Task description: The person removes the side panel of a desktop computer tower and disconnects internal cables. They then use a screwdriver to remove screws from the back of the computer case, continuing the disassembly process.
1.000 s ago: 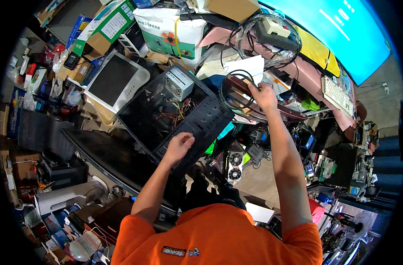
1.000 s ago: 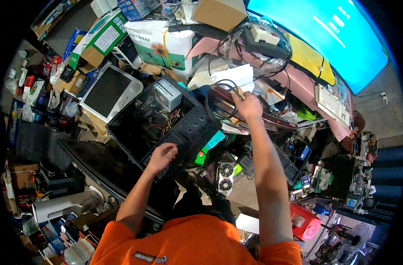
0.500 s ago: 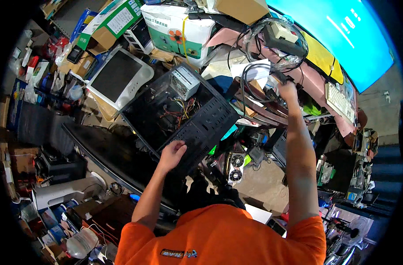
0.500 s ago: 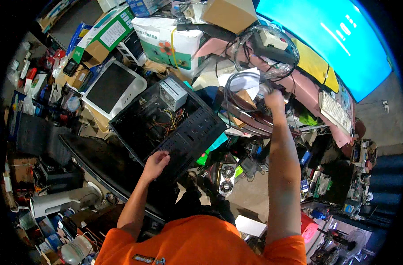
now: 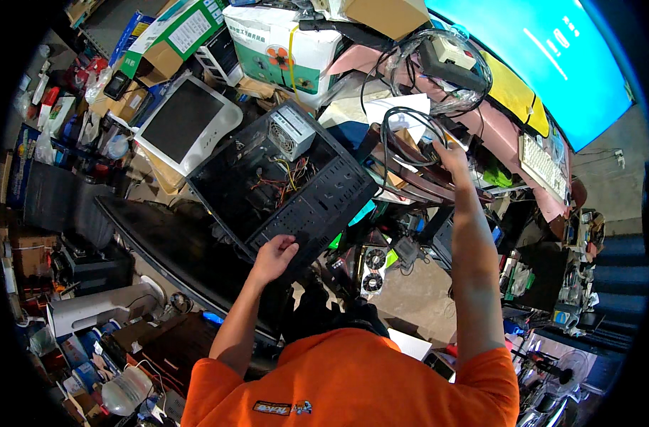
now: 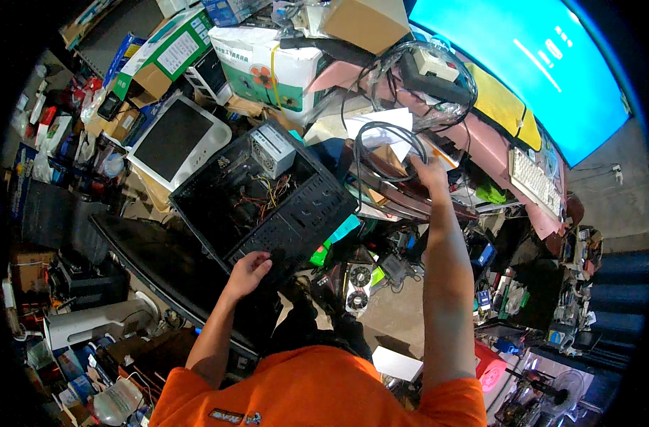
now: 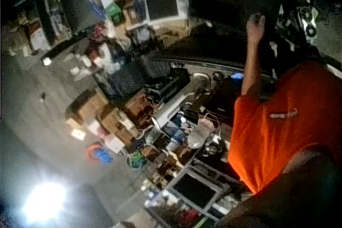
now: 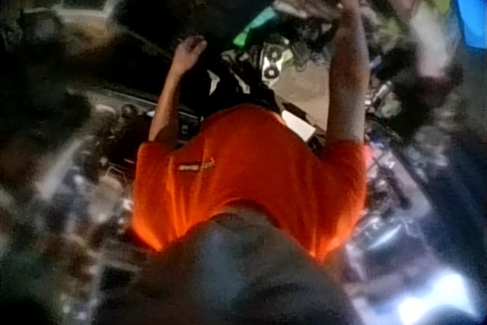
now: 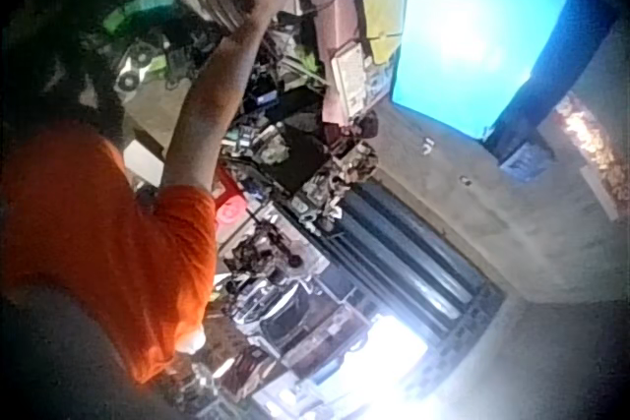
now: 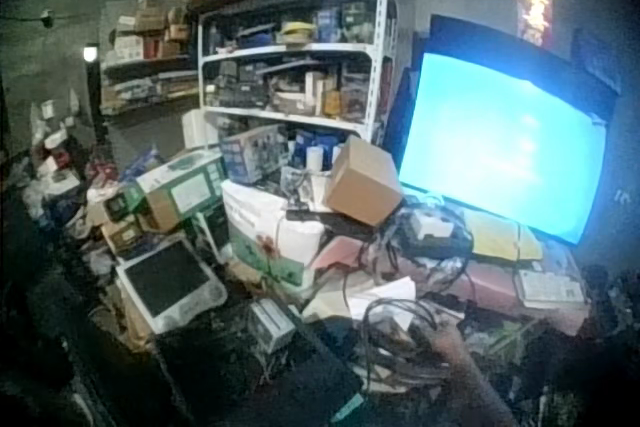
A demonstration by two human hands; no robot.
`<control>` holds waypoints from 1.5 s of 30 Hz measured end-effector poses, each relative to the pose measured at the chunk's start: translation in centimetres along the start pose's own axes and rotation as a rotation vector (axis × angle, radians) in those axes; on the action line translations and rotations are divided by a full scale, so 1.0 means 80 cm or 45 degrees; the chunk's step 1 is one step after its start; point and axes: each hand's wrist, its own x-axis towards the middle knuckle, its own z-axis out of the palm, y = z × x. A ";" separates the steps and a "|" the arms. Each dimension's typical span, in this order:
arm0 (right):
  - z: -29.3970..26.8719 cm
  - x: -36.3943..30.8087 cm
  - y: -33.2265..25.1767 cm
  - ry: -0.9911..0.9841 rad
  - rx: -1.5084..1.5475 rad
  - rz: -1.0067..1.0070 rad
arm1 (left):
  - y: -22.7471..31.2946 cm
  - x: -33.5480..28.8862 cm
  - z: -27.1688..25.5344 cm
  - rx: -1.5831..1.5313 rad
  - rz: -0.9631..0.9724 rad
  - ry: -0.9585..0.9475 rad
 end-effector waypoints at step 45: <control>0.251 -0.374 -0.082 -0.663 0.855 0.149 | 0.056 0.169 -0.075 -0.052 -0.512 -0.581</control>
